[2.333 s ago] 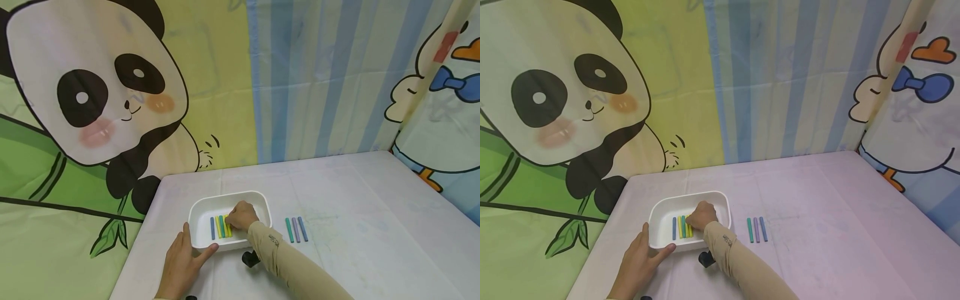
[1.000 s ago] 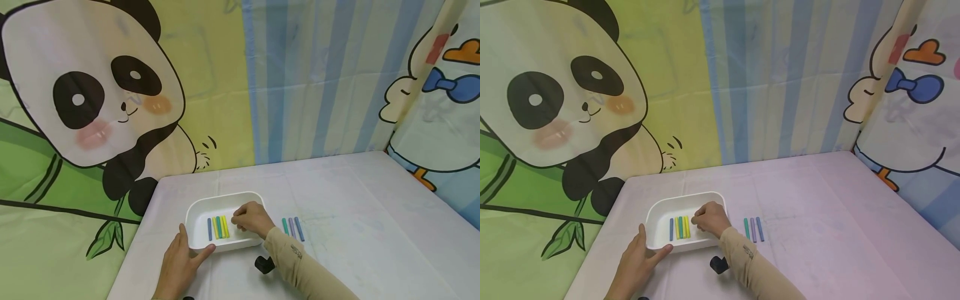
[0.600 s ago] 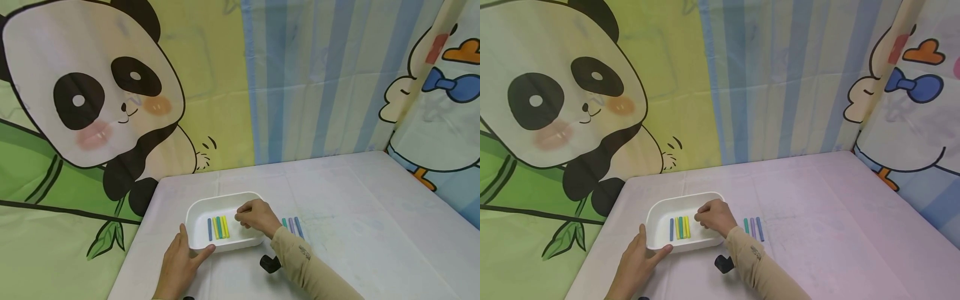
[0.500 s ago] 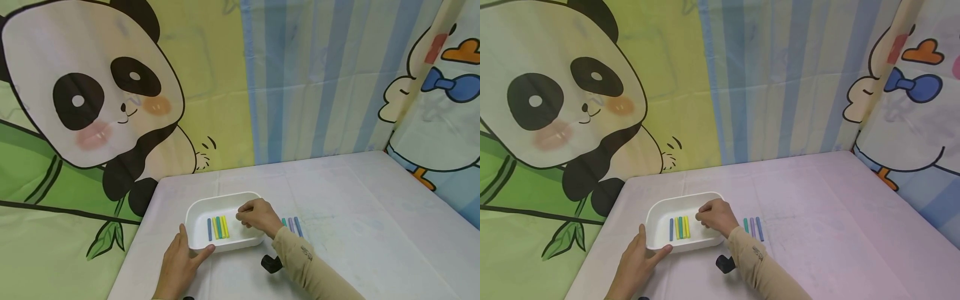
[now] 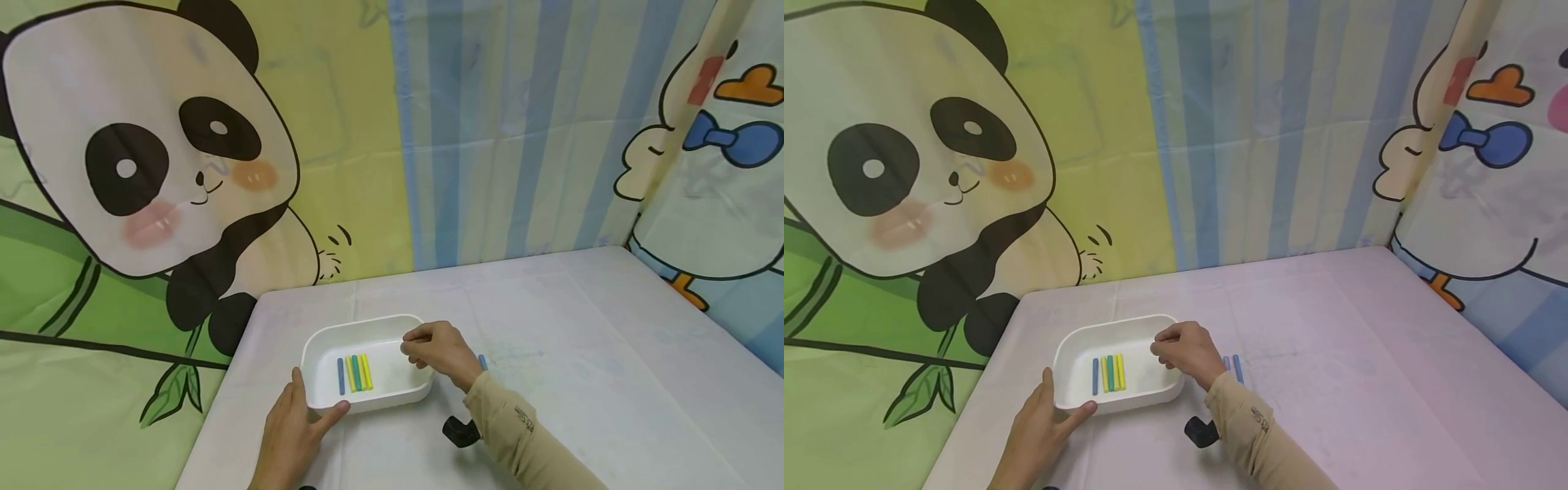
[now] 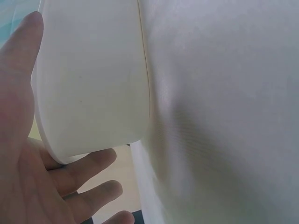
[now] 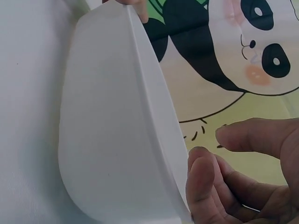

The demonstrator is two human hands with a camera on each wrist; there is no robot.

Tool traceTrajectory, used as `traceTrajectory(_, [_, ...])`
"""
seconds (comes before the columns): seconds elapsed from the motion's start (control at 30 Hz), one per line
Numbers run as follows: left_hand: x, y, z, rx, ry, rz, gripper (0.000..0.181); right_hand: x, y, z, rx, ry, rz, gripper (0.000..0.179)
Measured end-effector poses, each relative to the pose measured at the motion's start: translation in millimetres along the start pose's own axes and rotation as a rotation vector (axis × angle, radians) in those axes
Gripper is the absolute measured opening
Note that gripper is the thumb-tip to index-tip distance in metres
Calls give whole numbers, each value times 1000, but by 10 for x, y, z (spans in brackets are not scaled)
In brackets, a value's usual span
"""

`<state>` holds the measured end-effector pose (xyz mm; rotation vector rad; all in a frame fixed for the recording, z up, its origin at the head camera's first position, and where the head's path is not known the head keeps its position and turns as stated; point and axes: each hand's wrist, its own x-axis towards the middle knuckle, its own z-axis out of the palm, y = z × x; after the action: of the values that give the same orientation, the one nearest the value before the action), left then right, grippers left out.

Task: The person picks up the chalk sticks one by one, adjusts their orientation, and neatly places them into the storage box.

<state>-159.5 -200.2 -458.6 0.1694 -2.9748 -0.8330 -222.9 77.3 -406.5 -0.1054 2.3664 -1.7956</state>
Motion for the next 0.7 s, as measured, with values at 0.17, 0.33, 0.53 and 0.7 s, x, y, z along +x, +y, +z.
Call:
traceTrajectory(0.17, [2,-6,9,-1,2,1,138,-27,33,-125,11,39,36,23])
traceTrajectory(0.33, [13,9,12,-6,-1,-3,139,-50,124,-286,-30,80,64,23])
traceTrajectory(0.53, [7,4,-1,-11,-3,-2,139,-108,280,-529,-75,124,114,30])
traceTrajectory(0.7, [4,4,1,-22,-6,0,139,-199,411,-724,-132,171,132,32])
